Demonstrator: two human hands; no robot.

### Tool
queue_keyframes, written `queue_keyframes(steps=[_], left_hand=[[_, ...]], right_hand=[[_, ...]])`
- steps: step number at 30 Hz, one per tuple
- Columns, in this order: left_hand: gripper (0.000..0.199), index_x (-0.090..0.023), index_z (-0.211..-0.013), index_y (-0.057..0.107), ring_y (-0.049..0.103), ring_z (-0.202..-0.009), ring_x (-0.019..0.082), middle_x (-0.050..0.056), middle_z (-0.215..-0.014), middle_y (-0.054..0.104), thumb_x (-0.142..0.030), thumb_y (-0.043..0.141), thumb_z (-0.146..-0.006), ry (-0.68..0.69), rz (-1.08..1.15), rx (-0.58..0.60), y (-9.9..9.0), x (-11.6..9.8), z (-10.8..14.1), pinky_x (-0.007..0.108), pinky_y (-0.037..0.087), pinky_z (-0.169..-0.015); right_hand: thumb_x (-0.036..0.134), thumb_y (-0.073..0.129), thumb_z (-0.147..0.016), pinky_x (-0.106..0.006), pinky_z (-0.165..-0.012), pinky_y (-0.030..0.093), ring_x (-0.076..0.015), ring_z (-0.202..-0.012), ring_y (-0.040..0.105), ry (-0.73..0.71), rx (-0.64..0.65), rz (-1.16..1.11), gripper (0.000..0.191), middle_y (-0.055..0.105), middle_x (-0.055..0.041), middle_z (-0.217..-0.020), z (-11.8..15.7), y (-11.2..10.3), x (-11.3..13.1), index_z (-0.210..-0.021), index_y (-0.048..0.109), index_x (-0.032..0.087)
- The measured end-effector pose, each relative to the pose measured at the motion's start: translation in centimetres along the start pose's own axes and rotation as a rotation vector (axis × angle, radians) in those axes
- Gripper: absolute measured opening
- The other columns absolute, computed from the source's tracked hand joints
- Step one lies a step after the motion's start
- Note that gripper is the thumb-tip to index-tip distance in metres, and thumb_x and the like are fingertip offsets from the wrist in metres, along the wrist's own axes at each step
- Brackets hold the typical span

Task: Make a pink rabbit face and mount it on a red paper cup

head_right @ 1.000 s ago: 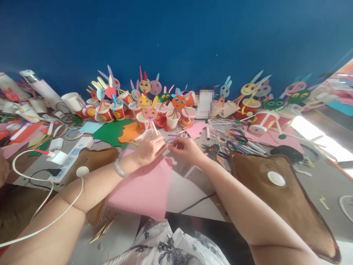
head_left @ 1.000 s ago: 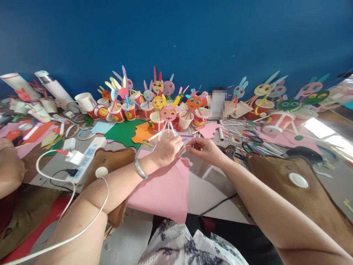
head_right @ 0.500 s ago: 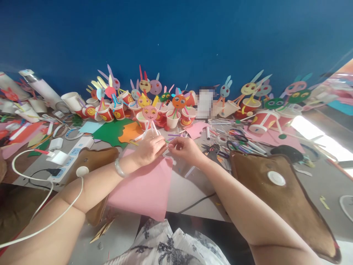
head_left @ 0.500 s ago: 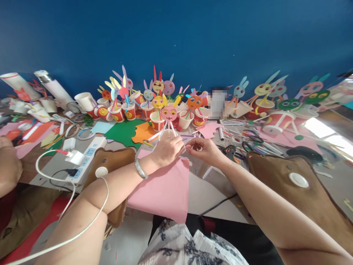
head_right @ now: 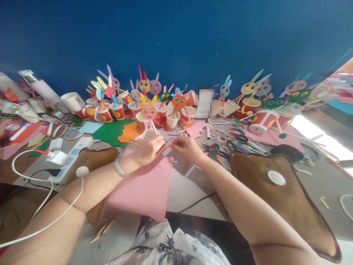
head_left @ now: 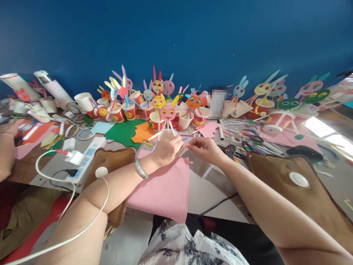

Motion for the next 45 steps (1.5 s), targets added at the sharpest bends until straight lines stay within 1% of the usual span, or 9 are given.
queue_keyframes(steps=[7,14,19,25,28,32,36,41,45], left_hand=[[0.046,-0.017,-0.087,0.066,0.051,-0.076,0.02,0.007,-0.09,0.064,-0.034,0.03,-0.11,0.01,-0.008,-0.032,-0.1,0.0,0.0,0.039,0.035,-0.077],[0.045,-0.017,-0.083,0.065,0.052,-0.076,0.02,0.008,-0.089,0.063,-0.032,0.032,-0.11,0.011,0.027,-0.032,-0.1,0.0,-0.1,0.036,0.036,-0.072],[0.046,-0.017,-0.085,0.066,0.052,-0.075,0.02,0.008,-0.089,0.063,-0.031,0.03,-0.11,0.014,0.009,-0.026,-0.2,-0.1,0.0,0.036,0.035,-0.072],[0.044,-0.017,-0.085,0.065,0.051,-0.074,0.02,0.008,-0.091,0.064,-0.029,0.031,-0.109,0.009,-0.003,-0.005,-0.2,-0.1,0.0,0.037,0.034,-0.072],[0.044,-0.017,-0.085,0.065,0.051,-0.075,0.021,0.007,-0.09,0.064,-0.031,0.031,-0.109,0.014,-0.027,-0.029,-0.3,-0.1,0.1,0.038,0.034,-0.074],[0.041,-0.017,-0.087,0.066,0.054,-0.076,0.022,0.007,-0.092,0.066,-0.03,0.033,-0.108,0.007,-0.058,-0.051,-0.4,0.0,0.0,0.039,0.034,-0.077],[0.038,-0.016,-0.092,0.068,0.056,-0.075,0.02,0.008,-0.1,0.069,-0.028,0.035,-0.107,-0.029,-0.057,-0.015,-0.1,0.4,-0.1,0.038,0.035,-0.075],[0.034,-0.017,-0.1,0.069,0.06,-0.082,0.02,0.007,-0.123,0.069,-0.023,0.036,-0.106,-0.032,-0.043,-0.036,-0.3,0.4,0.0,0.037,0.038,-0.074],[0.032,-0.017,-0.101,0.069,0.061,-0.082,0.019,0.006,-0.127,0.069,-0.022,0.038,-0.106,-0.024,-0.052,-0.008,-0.2,0.1,0.0,0.037,0.039,-0.074]], right_hand=[[0.06,0.077,-0.074,-0.027,-0.054,0.041,-0.0132,-0.058,0.054,0.007,0.028,0.019,0.044,0.065,-0.0026,-0.067,-0.1,0.2,-0.2,-0.079,0.072,0.016],[0.066,0.076,-0.072,-0.026,-0.051,0.036,-0.0112,-0.056,0.047,0.015,0.001,-0.022,0.05,0.058,-0.0001,-0.062,-0.3,0.4,-0.6,-0.073,0.066,0.017],[0.063,0.077,-0.072,-0.026,-0.053,0.038,-0.0128,-0.058,0.05,0.007,0.0,-0.003,0.048,0.061,-0.0023,-0.065,-0.2,0.5,-0.4,-0.078,0.07,0.016],[0.063,0.076,-0.073,-0.026,-0.051,0.038,-0.0128,-0.058,0.048,-0.002,-0.018,0.01,0.047,0.06,-0.0028,-0.064,-0.2,0.5,-0.3,-0.073,0.068,0.016],[0.059,0.077,-0.074,-0.027,-0.056,0.044,-0.0145,-0.062,0.054,-0.009,-0.002,0.018,0.045,0.068,-0.005,-0.071,-0.3,0.4,-0.5,-0.086,0.074,0.015],[0.056,0.077,-0.074,-0.028,-0.06,0.049,-0.0163,-0.068,0.06,-0.022,-0.011,0.007,0.051,0.074,-0.0072,-0.083,-0.4,-0.4,-0.5,-0.105,0.076,0.015],[0.047,0.074,-0.075,-0.026,-0.057,0.046,-0.0157,-0.067,0.06,0.019,-0.051,0.01,0.042,0.074,-0.006,-0.082,-0.5,-1.6,-1.2,-0.102,0.075,0.015],[0.038,0.07,-0.073,-0.027,-0.059,0.047,-0.0154,-0.067,0.06,0.042,-0.092,0.0,0.032,0.071,-0.0042,-0.079,-0.6,-2.6,-1.6,-0.095,0.074,0.015],[0.035,0.068,-0.072,-0.026,-0.059,0.046,-0.015,-0.066,0.059,0.035,-0.094,0.035,0.028,0.071,-0.0039,-0.077,-0.6,-2.9,-1.5,-0.092,0.074,0.016]])
Point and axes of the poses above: each hand's wrist, its own z-axis away from the middle knuckle, its own y-axis out of the palm, x = y × z, the point moved 10 cm from there along -z, towards the middle knuckle
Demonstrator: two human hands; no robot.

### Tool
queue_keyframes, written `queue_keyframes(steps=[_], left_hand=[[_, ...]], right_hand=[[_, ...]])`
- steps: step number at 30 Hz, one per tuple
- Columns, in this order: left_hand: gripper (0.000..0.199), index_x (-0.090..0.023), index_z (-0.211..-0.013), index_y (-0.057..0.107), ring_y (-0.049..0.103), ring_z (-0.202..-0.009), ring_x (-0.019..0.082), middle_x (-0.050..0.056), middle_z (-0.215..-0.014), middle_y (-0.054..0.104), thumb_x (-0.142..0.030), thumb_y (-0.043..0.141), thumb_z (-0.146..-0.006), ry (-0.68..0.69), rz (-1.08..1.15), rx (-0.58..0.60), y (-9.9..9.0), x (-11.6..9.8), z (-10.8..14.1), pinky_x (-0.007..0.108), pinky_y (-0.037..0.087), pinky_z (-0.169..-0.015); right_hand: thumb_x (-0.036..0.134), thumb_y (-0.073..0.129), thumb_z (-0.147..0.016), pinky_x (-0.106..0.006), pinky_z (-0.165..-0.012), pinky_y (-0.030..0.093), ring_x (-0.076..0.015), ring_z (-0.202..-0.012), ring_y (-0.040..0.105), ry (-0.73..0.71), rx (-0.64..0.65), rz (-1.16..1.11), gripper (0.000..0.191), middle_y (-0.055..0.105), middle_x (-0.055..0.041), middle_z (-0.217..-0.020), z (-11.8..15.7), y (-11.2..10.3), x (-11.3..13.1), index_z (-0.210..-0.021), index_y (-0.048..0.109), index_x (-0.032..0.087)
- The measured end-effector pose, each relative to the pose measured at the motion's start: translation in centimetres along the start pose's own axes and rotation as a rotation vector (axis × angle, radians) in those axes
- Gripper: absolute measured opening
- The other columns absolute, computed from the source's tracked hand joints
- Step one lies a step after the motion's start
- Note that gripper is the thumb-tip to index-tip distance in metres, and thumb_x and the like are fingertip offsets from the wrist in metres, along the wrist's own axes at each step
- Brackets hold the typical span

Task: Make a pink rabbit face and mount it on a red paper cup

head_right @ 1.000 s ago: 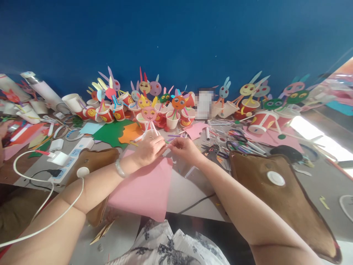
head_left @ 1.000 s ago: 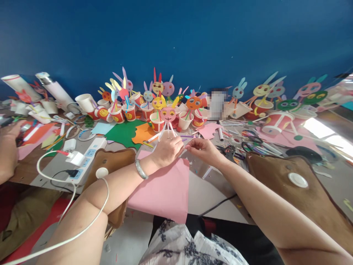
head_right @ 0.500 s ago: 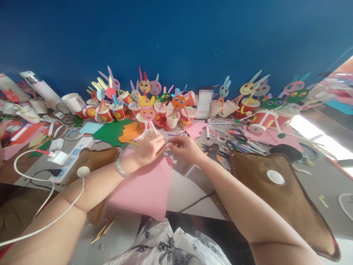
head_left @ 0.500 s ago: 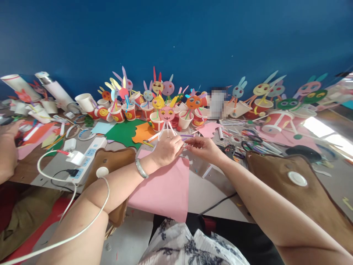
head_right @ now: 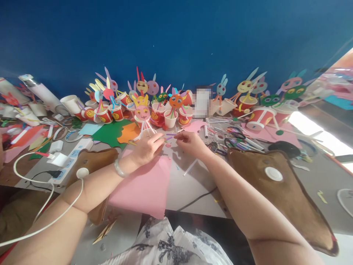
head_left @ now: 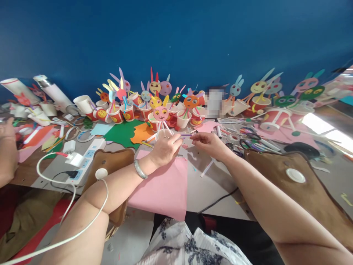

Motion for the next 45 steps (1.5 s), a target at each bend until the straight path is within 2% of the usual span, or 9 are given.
queue_keyframes(steps=[5,11,17,26,32,36,41,45], left_hand=[[0.028,-0.017,-0.1,0.069,0.061,-0.083,0.02,0.008,-0.125,0.069,-0.019,0.041,-0.104,0.004,-0.005,0.02,-0.3,-0.2,0.1,0.037,0.041,-0.076],[0.025,-0.017,-0.107,0.067,0.061,-0.095,0.024,0.01,-0.128,0.066,-0.016,0.045,-0.096,0.02,-0.009,-0.005,-0.7,-0.4,0.4,0.041,0.042,-0.087],[0.038,-0.017,-0.121,0.064,0.061,-0.1,0.027,0.011,-0.132,0.064,-0.013,0.051,-0.086,0.017,0.006,0.024,-0.6,-0.5,0.7,0.043,0.041,-0.094],[0.042,-0.015,-0.131,0.059,0.065,-0.099,0.023,0.013,-0.138,0.061,-0.008,0.04,-0.095,0.041,-0.008,0.036,-0.5,-0.5,0.6,0.041,0.041,-0.096],[0.047,-0.017,-0.134,0.059,0.067,-0.098,0.02,0.013,-0.144,0.058,-0.003,0.036,-0.096,0.028,-0.074,0.033,0.3,-0.1,0.3,0.04,0.042,-0.102],[0.05,-0.017,-0.141,0.054,0.065,-0.114,0.025,0.017,-0.151,0.052,-0.007,0.038,-0.095,0.026,-0.048,-0.008,0.1,0.1,0.4,0.044,0.041,-0.105],[0.054,-0.014,-0.148,0.045,0.054,-0.135,0.032,0.021,-0.153,0.048,-0.018,0.045,-0.094,0.006,0.029,-0.067,-1.1,0.6,0.8,0.048,0.04,-0.107],[0.051,-0.015,-0.146,0.043,0.051,-0.139,0.028,0.019,-0.149,0.052,-0.016,0.043,-0.096,-0.013,0.092,-0.065,-1.5,1.1,0.8,0.045,0.041,-0.109]], right_hand=[[0.033,0.067,-0.075,-0.027,-0.061,0.048,-0.0164,-0.067,0.062,0.0,0.007,0.061,0.026,0.073,-0.004,-0.079,-0.1,-0.1,-0.2,-0.093,0.074,0.017],[0.031,0.066,-0.077,-0.028,-0.063,0.05,-0.018,-0.069,0.064,0.003,0.003,0.103,0.024,0.074,-0.0047,-0.079,0.0,-0.1,-0.4,-0.095,0.075,0.018],[0.03,0.065,-0.076,-0.028,-0.062,0.049,-0.0178,-0.068,0.062,0.005,0.009,0.122,0.027,0.074,-0.0043,-0.078,0.0,0.0,-0.4,-0.096,0.075,0.017],[0.03,0.065,-0.075,-0.027,-0.061,0.047,-0.0161,-0.064,0.06,0.005,0.001,0.133,0.026,0.071,-0.0021,-0.071,0.0,-0.2,-0.4,-0.095,0.075,0.017],[0.032,0.064,-0.075,-0.026,-0.057,0.044,-0.0155,-0.062,0.057,0.008,0.0,0.136,0.028,0.067,-0.0016,-0.068,0.1,-0.1,-0.1,-0.095,0.075,0.016],[0.033,0.064,-0.075,-0.027,-0.059,0.045,-0.0159,-0.063,0.057,0.015,-0.009,0.143,0.027,0.069,-0.0026,-0.071,0.2,-0.3,0.3,-0.094,0.075,0.016],[0.034,0.063,-0.075,-0.027,-0.056,0.043,-0.0145,-0.06,0.054,-0.022,-0.037,0.142,0.026,0.068,-0.0026,-0.07,0.3,-0.5,0.9,-0.09,0.074,0.017],[0.032,0.062,-0.074,-0.026,-0.057,0.042,-0.014,-0.06,0.054,-0.034,-0.054,0.188,0.024,0.069,-0.0026,-0.068,0.2,-0.7,1.0,-0.087,0.074,0.016]])
Point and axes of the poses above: each hand's wrist, its own z-axis away from the middle knuckle, its own y-axis out of the palm, x = y × z, the point moved 10 cm from there along -z, towards the middle knuckle
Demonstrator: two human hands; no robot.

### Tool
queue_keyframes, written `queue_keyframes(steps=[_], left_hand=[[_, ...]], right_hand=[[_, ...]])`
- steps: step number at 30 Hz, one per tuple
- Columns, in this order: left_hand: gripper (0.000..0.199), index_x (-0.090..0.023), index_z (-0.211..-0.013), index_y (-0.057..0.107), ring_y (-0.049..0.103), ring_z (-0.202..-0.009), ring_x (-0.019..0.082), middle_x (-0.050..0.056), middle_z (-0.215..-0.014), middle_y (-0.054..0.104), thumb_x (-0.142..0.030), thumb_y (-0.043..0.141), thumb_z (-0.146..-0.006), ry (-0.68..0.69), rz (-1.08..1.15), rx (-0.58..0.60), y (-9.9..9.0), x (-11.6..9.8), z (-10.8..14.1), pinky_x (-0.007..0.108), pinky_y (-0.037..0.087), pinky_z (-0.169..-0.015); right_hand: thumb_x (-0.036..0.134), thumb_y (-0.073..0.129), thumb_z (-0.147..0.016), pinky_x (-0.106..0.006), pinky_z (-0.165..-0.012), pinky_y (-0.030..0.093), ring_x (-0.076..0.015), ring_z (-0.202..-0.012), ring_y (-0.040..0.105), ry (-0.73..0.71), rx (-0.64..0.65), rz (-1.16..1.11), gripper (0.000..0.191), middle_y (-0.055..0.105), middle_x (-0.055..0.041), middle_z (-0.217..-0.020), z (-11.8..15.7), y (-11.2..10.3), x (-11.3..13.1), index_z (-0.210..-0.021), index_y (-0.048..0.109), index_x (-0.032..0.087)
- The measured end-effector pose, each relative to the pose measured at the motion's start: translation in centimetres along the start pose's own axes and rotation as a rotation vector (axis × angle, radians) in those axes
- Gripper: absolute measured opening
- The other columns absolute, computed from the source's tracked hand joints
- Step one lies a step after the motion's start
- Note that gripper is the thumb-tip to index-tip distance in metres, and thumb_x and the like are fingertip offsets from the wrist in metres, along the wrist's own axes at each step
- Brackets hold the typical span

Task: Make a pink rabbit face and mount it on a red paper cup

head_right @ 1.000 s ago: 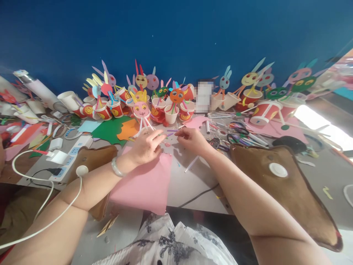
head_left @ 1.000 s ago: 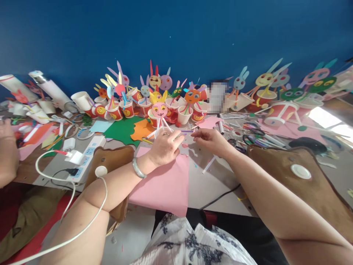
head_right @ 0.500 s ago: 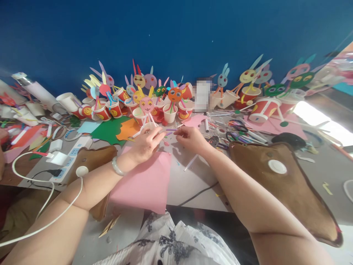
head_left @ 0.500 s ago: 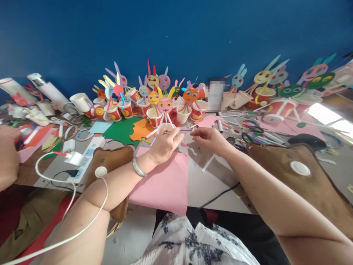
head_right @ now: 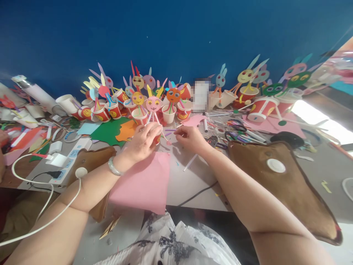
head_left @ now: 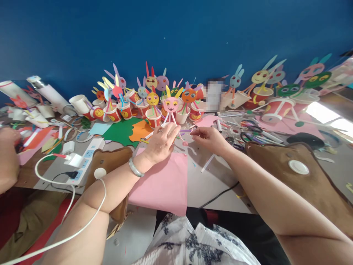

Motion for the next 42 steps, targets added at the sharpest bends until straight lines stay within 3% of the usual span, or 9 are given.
queue_keyframes(steps=[5,13,19,25,36,39,42], left_hand=[[0.054,-0.015,-0.146,0.045,0.054,-0.135,0.024,0.016,-0.139,0.059,-0.005,0.031,-0.095,-0.015,0.022,0.005,0.7,0.6,-0.3,0.041,0.045,-0.107],[0.051,-0.012,-0.142,0.05,0.059,-0.125,0.024,0.015,-0.133,0.063,-0.003,0.031,-0.096,-0.036,0.006,0.041,1.8,1.4,-0.9,0.04,0.048,-0.105],[0.051,-0.015,-0.144,0.051,0.059,-0.127,0.024,0.012,-0.135,0.065,-0.004,0.033,-0.097,-0.039,-0.034,0.027,2.0,1.5,-1.2,0.042,0.042,-0.109],[0.057,-0.014,-0.146,0.047,0.067,-0.103,0.022,0.009,-0.107,0.073,0.001,0.03,-0.093,-0.046,0.002,0.04,1.5,1.6,-0.9,0.043,0.038,-0.109],[0.061,-0.011,-0.147,0.046,0.067,-0.103,0.023,0.011,-0.111,0.072,0.001,0.033,-0.089,0.012,0.032,0.081,1.4,0.6,-0.6,0.037,0.046,-0.096],[0.058,-0.012,-0.145,0.048,0.068,-0.1,0.024,0.011,-0.105,0.073,-0.001,0.032,-0.091,-0.072,-0.023,-0.02,0.5,1.9,-0.8,0.039,0.045,-0.094],[0.051,-0.014,-0.143,0.05,0.067,-0.1,0.024,0.012,-0.103,0.073,-0.005,0.03,-0.096,-0.142,-0.072,-0.183,-1.1,3.1,-0.6,0.038,0.041,-0.097]], right_hand=[[0.031,0.061,-0.075,-0.027,-0.06,0.044,-0.015,-0.062,0.056,0.022,-0.002,0.027,0.025,0.07,-0.0037,-0.071,0.0,-0.1,-0.2,-0.088,0.075,0.015],[0.032,0.062,-0.076,-0.027,-0.06,0.046,-0.0159,-0.063,0.059,0.006,0.014,0.008,0.024,0.072,-0.0036,-0.072,-0.1,0.1,-0.4,-0.089,0.074,0.016],[0.032,0.062,-0.075,-0.027,-0.059,0.045,-0.0151,-0.061,0.057,-0.004,0.011,0.029,0.024,0.071,-0.0029,-0.07,-0.1,0.0,0.0,-0.088,0.075,0.016],[0.033,0.06,-0.076,-0.026,-0.056,0.042,-0.014,-0.059,0.054,-0.002,0.002,0.011,0.026,0.069,-0.0023,-0.068,0.0,-0.3,0.4,-0.088,0.075,0.016],[0.032,0.058,-0.075,-0.027,-0.057,0.04,-0.0138,-0.058,0.052,-0.022,-0.032,0.067,0.028,0.068,-0.0021,-0.065,-0.2,-0.9,0.0,-0.088,0.076,0.015],[0.028,0.055,-0.078,-0.027,-0.06,0.043,-0.0152,-0.06,0.056,-0.047,-0.047,0.154,0.029,0.07,-0.0031,-0.069,-0.2,-0.8,0.0,-0.092,0.077,0.016],[0.025,0.053,-0.085,-0.03,-0.07,0.048,-0.019,-0.072,0.064,-0.094,-0.027,0.394,0.032,0.077,-0.008,-0.088,-0.3,0.0,0.6,-0.102,0.078,0.017]])
Point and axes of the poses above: each hand's wrist, its own z-axis away from the middle knuckle, its own y-axis out of the palm, x = y × z, the point moved 10 cm from there along -z, towards the middle knuckle
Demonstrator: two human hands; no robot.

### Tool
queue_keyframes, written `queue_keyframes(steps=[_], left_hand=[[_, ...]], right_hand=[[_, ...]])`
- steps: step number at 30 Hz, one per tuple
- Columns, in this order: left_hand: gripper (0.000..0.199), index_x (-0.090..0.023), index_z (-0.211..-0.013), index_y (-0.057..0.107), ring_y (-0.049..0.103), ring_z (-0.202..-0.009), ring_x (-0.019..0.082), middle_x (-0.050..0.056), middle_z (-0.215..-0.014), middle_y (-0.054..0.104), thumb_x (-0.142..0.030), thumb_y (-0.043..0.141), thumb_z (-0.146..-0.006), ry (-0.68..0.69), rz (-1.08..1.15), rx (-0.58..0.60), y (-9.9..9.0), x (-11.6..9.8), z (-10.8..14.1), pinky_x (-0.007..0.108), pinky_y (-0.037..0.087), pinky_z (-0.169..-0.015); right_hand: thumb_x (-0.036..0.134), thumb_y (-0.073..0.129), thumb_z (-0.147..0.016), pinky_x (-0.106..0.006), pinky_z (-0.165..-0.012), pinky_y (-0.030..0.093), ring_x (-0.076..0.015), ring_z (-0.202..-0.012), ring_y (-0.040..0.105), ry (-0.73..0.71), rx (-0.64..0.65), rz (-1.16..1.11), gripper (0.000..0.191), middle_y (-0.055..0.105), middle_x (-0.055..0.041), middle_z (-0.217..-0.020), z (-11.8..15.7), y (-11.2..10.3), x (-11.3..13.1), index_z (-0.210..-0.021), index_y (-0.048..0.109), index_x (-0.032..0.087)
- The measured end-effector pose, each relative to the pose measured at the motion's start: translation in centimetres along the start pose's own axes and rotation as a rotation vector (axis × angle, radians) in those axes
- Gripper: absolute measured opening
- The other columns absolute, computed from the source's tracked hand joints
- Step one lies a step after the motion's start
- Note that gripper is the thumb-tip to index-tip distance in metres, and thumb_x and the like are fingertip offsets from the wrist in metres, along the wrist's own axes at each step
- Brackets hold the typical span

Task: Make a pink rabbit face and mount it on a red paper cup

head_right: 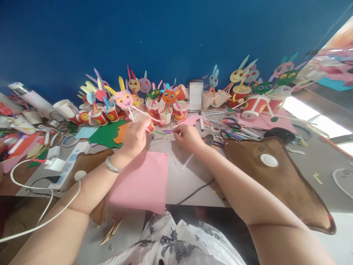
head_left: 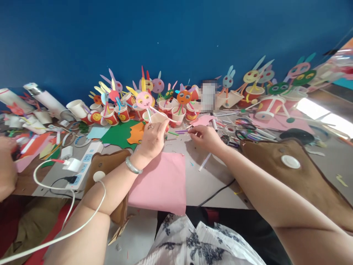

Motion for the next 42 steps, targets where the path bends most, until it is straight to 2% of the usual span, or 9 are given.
queue_keyframes(steps=[5,7,13,20,26,33,37,39,42], left_hand=[[0.049,-0.016,-0.142,0.051,0.067,-0.097,0.022,0.01,-0.104,0.073,-0.008,0.029,-0.099,-0.021,-0.022,-0.136,-1.4,1.0,0.0,0.038,0.037,-0.101],[0.048,-0.015,-0.141,0.052,0.067,-0.096,0.022,0.01,-0.102,0.073,-0.009,0.029,-0.099,-0.016,-0.019,-0.154,-1.6,1.1,-0.1,0.038,0.037,-0.101],[0.049,-0.014,-0.14,0.053,0.067,-0.099,0.022,0.01,-0.103,0.073,-0.006,0.028,-0.098,-0.016,-0.004,-0.113,-0.9,1.5,-0.5,0.038,0.037,-0.098],[0.052,-0.013,-0.143,0.052,0.067,-0.104,0.022,0.01,-0.107,0.073,-0.002,0.033,-0.095,0.02,0.026,0.008,1.3,0.9,-0.9,0.038,0.035,-0.102],[0.053,-0.017,-0.141,0.053,0.067,-0.099,0.021,0.007,-0.106,0.073,-0.001,0.033,-0.095,0.075,0.088,0.129,3.5,-0.4,-0.8,0.039,0.033,-0.103],[0.056,-0.018,-0.144,0.049,0.066,-0.101,0.022,0.006,-0.109,0.073,0.002,0.034,-0.093,0.063,0.077,0.204,4.7,-0.8,-1.0,0.042,0.032,-0.106],[0.055,-0.015,-0.142,0.051,0.066,-0.102,0.024,0.008,-0.108,0.072,0.001,0.038,-0.091,0.026,0.034,0.151,4.1,-0.5,-1.0,0.044,0.034,-0.104],[0.05,-0.014,-0.14,0.053,0.066,-0.102,0.025,0.01,-0.106,0.072,-0.003,0.038,-0.094,-0.015,0.031,0.083,3.3,0.0,-1.1,0.043,0.035,-0.103],[0.047,-0.016,-0.138,0.055,0.067,-0.101,0.025,0.009,-0.104,0.073,-0.006,0.038,-0.096,-0.084,0.032,-0.035,1.9,0.8,-1.0,0.043,0.035,-0.104]], right_hand=[[0.032,0.056,-0.093,-0.047,-0.095,0.042,-0.0376,-0.116,0.058,-0.063,0.062,0.298,0.036,0.07,-0.0196,-0.124,-1.3,1.8,2.2,-0.12,0.075,0.016],[0.034,0.054,-0.096,-0.048,-0.099,0.04,-0.0386,-0.122,0.053,-0.084,0.096,0.361,0.04,0.068,-0.0197,-0.13,-2.3,2.9,3.1,-0.127,0.072,0.017],[0.028,0.052,-0.097,-0.043,-0.097,0.039,-0.0335,-0.114,0.058,-0.163,0.185,0.426,0.034,0.07,-0.019,-0.125,-4.5,6.0,4.8,-0.118,0.074,0.013],[0.019,0.048,-0.096,-0.035,-0.085,0.038,-0.0241,-0.099,0.064,-0.314,0.276,0.436,0.028,0.073,-0.0114,-0.106,-1.8,7.1,5.1,-0.104,0.075,0.017],[0.018,0.051,-0.094,-0.034,-0.082,0.035,-0.0217,-0.091,0.064,-0.408,0.285,0.421,0.023,0.072,-0.0097,-0.097,0.8,6.4,4.4,-0.096,0.074,0.017],[0.027,0.052,-0.095,-0.033,-0.082,0.04,-0.0219,-0.088,0.065,-0.391,0.098,0.356,0.023,0.073,-0.0099,-0.094,1.3,3.3,4.8,-0.098,0.073,0.017],[0.031,0.038,-0.102,-0.031,-0.075,0.043,-0.0204,-0.079,0.064,-0.113,-0.108,0.327,0.034,0.073,-0.0103,-0.089,-1.2,-1.4,1.8,-0.108,0.068,0.015],[0.029,0.037,-0.102,-0.03,-0.068,0.041,-0.0203,-0.076,0.064,-0.015,-0.059,0.36,0.036,0.074,-0.0108,-0.09,-3.2,-2.0,0.0,-0.118,0.066,0.016],[0.027,0.044,-0.099,-0.029,-0.062,0.038,-0.0196,-0.07,0.063,-0.052,0.098,0.404,0.032,0.075,-0.0086,-0.085,-6.0,-0.7,-0.9,-0.115,0.07,0.019]])
Point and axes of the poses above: each hand's wrist, its own z-axis away from the middle knuckle, its own y-axis out of the palm, x = y × z, the point moved 10 cm from there along -z, towards the middle knuckle
